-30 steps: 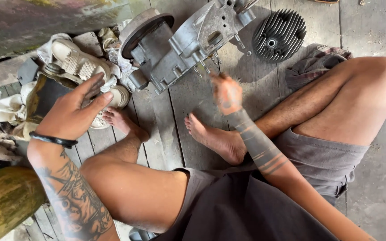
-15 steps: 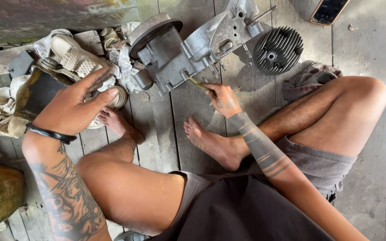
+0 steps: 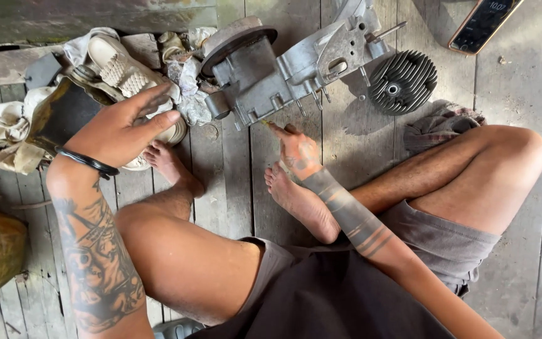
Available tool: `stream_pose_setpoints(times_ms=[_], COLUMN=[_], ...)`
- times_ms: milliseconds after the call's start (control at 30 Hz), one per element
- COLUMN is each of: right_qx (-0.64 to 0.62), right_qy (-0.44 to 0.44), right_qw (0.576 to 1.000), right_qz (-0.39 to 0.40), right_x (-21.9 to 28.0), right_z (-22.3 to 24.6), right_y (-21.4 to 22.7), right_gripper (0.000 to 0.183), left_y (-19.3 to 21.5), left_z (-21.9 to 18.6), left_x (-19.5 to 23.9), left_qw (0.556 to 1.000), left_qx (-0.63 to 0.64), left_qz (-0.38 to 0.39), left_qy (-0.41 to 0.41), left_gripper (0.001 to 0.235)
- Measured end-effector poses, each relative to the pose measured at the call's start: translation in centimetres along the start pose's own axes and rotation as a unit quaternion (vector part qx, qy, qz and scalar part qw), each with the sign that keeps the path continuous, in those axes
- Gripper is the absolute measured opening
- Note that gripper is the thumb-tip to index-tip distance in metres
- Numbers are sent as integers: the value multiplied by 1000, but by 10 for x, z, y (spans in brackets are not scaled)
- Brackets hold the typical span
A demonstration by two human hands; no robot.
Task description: Cleaning a motorcycle engine casing by scraping off residue with a small tool while sitting on the floor.
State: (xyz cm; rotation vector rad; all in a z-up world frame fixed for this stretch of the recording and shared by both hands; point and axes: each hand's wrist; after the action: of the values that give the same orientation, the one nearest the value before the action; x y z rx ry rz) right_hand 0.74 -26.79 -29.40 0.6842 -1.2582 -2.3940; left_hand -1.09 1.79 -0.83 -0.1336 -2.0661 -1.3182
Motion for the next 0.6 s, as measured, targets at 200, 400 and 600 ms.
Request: stream_pose_setpoints(times_ms=[200,400,600], right_qx=[146,-24,20], right_qy=[-64,-76,-41], right_qw=[984,989,995], right_qz=[-80,-128,-88], right_x=[-5,6,-9], right_z=[-22,-58,-32], right_y=[-66,-100,-59], right_gripper=[55,48,75], left_y=[3,-7,-10], left_z=[13,16,30], left_x=[-3,5,3], left_qw=[999,991,970], left_qx=[-15,-34,-45], left_qz=[-39,-65,-107], left_qy=[-17,-115,-214], left_gripper=[71,68,59])
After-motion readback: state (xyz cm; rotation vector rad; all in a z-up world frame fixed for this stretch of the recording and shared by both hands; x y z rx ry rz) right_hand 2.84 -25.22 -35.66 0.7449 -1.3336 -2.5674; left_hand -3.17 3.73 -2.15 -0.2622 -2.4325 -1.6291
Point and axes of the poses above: each hand's wrist, its own x-axis away from the middle knuckle, its own y-axis out of the back of the hand, z = x × y, and after that the axes turned 10 degrees about y, right-handed
